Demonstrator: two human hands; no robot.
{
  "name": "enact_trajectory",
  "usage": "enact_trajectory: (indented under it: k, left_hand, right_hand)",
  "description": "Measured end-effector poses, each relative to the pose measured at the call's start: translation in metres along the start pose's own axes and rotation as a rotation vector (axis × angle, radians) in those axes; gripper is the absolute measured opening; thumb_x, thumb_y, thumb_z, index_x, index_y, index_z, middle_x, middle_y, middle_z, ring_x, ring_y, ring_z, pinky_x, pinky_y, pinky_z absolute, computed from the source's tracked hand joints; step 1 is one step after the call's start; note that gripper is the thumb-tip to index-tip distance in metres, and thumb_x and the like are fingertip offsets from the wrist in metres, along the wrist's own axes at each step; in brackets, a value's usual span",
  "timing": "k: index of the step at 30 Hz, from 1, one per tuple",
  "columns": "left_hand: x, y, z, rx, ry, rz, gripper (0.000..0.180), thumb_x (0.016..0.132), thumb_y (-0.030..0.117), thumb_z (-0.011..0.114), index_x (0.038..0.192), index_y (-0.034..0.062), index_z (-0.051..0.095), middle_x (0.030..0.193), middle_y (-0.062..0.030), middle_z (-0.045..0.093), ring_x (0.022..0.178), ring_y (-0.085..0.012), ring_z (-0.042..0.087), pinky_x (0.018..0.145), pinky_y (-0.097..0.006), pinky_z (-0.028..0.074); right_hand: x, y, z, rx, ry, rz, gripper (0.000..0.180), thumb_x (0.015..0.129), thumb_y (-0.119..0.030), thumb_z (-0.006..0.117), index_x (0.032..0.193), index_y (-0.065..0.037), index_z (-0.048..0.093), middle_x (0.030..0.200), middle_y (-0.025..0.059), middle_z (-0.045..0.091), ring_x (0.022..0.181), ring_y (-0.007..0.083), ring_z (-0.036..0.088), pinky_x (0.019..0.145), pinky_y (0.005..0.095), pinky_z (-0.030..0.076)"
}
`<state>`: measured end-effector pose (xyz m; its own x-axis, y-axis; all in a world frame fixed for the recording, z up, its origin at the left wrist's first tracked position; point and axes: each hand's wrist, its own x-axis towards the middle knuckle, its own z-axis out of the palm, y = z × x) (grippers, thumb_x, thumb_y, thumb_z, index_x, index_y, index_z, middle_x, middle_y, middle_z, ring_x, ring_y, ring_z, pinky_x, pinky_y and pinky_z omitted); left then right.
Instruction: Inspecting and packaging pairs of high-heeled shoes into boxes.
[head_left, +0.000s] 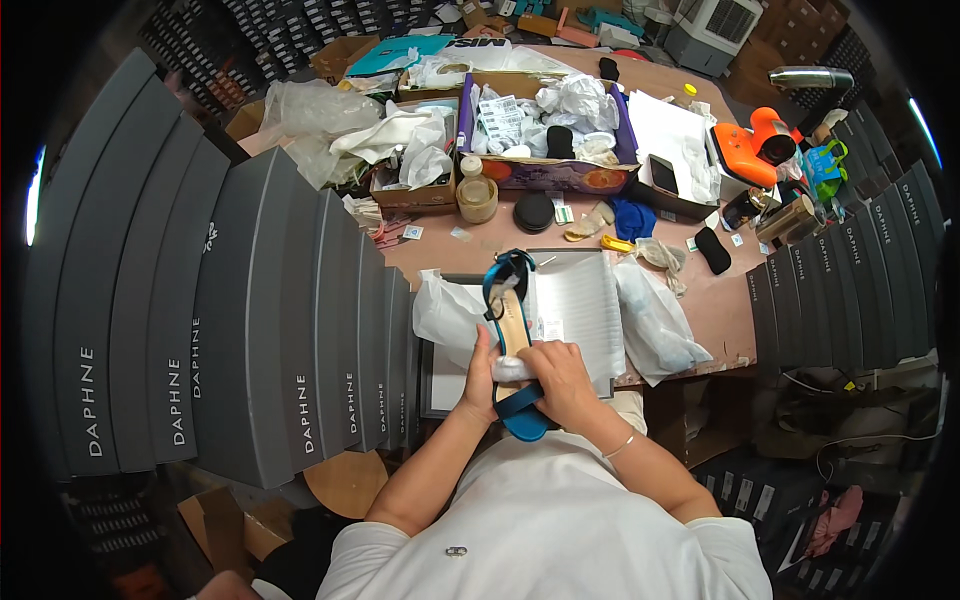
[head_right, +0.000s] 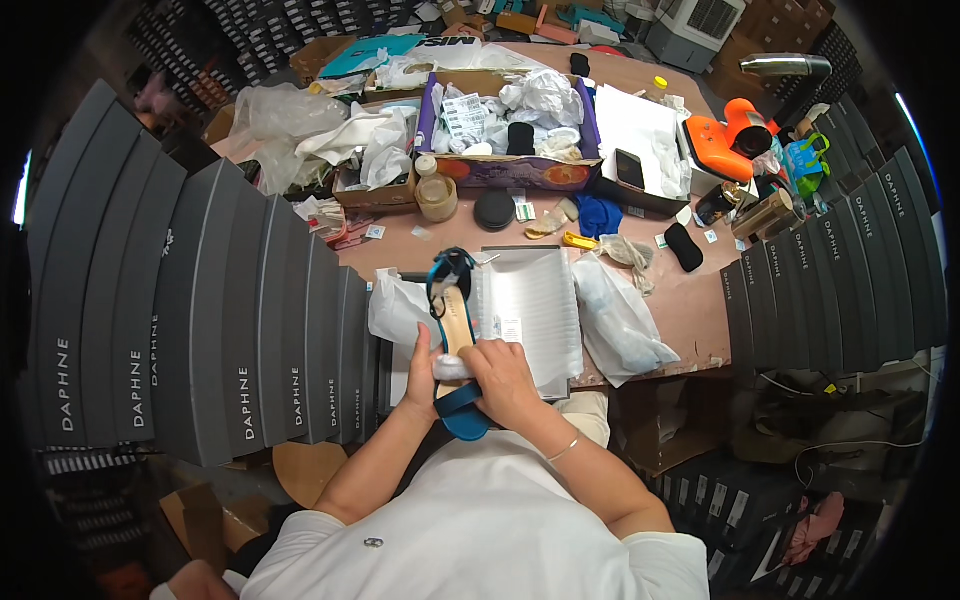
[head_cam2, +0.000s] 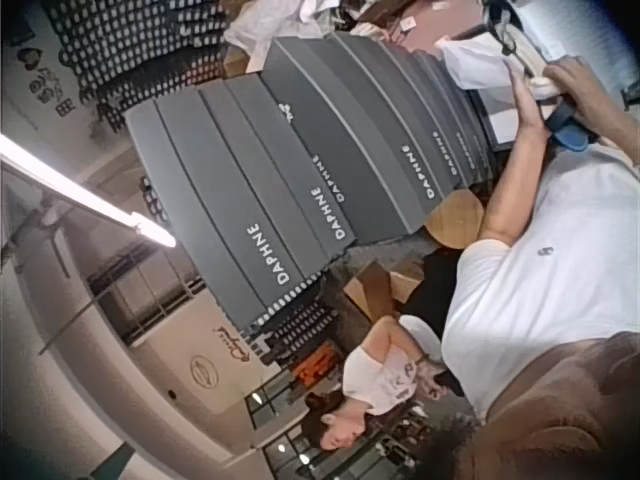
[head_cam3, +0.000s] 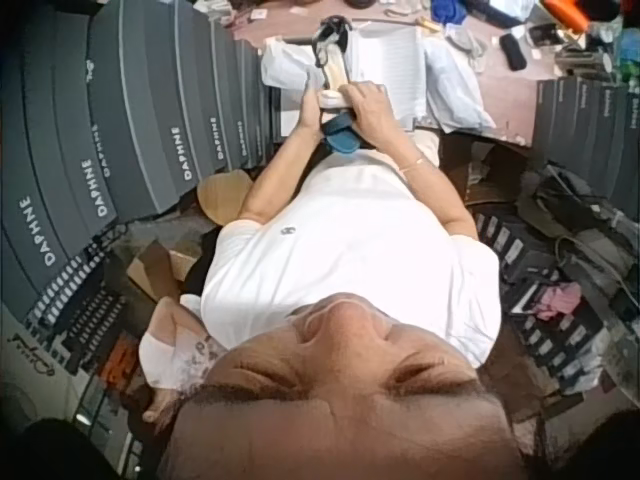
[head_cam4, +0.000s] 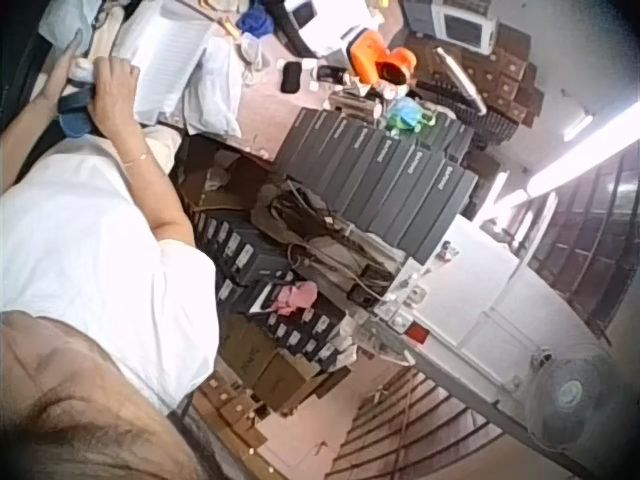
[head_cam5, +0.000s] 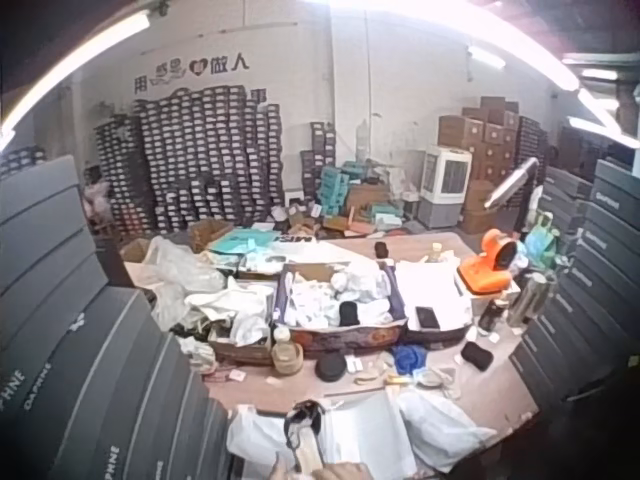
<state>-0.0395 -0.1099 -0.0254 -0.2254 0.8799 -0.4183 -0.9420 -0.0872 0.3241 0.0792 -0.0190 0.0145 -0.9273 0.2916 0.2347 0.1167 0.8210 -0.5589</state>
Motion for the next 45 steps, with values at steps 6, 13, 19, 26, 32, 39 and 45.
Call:
enact_trajectory:
  k: [6, 13, 19, 26, 32, 39, 45]
  left_hand:
    - [0.008, 0.002, -0.011, -0.011, -0.083, 0.000, 0.065, 0.096, 0.058, 0.038, 0.131, 0.0041, 0.046, 0.118, -0.0164, 0.059, 0.112, -0.0253, 0.057, 0.101, -0.038, 0.044]
    - [0.010, -0.006, -0.007, -0.026, -0.075, -0.122, 0.056, 0.097, 0.053, 0.041, 0.130, 0.0068, 0.046, 0.113, -0.0124, 0.059, 0.104, -0.0219, 0.058, 0.095, -0.037, 0.047]
    - [0.018, -0.012, -0.011, 0.062, -0.033, -0.148, 0.055, 0.096, 0.052, 0.044, 0.129, 0.0074, 0.047, 0.106, -0.0113, 0.061, 0.097, -0.0206, 0.060, 0.086, -0.035, 0.050]
    - [0.005, -0.003, 0.030, -0.277, -0.080, 0.042, 0.040, 0.095, 0.029, 0.057, 0.125, 0.0044, 0.051, 0.123, -0.0085, 0.058, 0.117, -0.0200, 0.053, 0.104, -0.038, 0.042]
    - [0.006, -0.007, 0.023, -0.278, -0.030, 0.039, 0.037, 0.097, 0.029, 0.053, 0.125, 0.0057, 0.051, 0.124, -0.0090, 0.058, 0.119, -0.0205, 0.053, 0.102, -0.039, 0.043]
    - [0.005, -0.019, 0.030, 0.033, 0.061, 0.236, 0.044, 0.095, 0.038, 0.055, 0.125, 0.0070, 0.050, 0.127, -0.0108, 0.056, 0.120, -0.0246, 0.052, 0.103, -0.041, 0.041]
    - [0.017, -0.005, 0.019, -0.015, 0.031, 0.195, 0.048, 0.091, 0.043, 0.048, 0.114, 0.0013, 0.053, 0.102, -0.0162, 0.065, 0.104, -0.0317, 0.060, 0.097, -0.046, 0.045]
  right_hand:
    - [0.005, 0.005, -0.014, 0.124, -0.240, -0.138, 0.038, 0.068, -0.024, 0.069, 0.098, -0.006, 0.056, 0.090, 0.0113, 0.053, 0.089, 0.0298, 0.052, 0.074, 0.0392, 0.038]
    - [0.012, -0.018, -0.011, 0.118, -0.116, -0.108, 0.037, 0.084, -0.040, 0.064, 0.092, -0.004, 0.058, 0.086, 0.0136, 0.054, 0.081, 0.0300, 0.055, 0.070, 0.0408, 0.043]
    - [0.001, 0.002, -0.006, 0.516, -0.198, 0.072, 0.031, 0.083, -0.033, 0.066, 0.078, -0.003, 0.059, 0.075, 0.0104, 0.060, 0.067, 0.0281, 0.059, 0.063, 0.0351, 0.047]
    - [-0.002, 0.046, -0.017, 2.350, 0.455, 0.811, 0.037, 0.088, -0.047, 0.055, 0.080, -0.014, 0.069, 0.078, 0.0031, 0.071, 0.078, 0.0218, 0.068, 0.082, 0.0366, 0.054]
    - [-0.008, 0.040, -0.009, 2.416, 0.511, 0.898, 0.036, 0.086, -0.048, 0.056, 0.081, -0.017, 0.072, 0.082, 0.0011, 0.071, 0.083, 0.0218, 0.067, 0.090, 0.0382, 0.049]
    - [-0.015, 0.033, -0.001, 2.404, 0.338, 0.822, 0.040, 0.091, -0.046, 0.051, 0.098, -0.011, 0.068, 0.101, 0.0041, 0.069, 0.096, 0.0188, 0.063, 0.091, 0.0355, 0.048]
    - [-0.054, 0.080, 0.006, 1.302, 0.067, 0.816, 0.026, 0.095, -0.023, 0.057, 0.112, -0.004, 0.060, 0.105, 0.0044, 0.064, 0.088, 0.0135, 0.063, 0.073, 0.0261, 0.051]
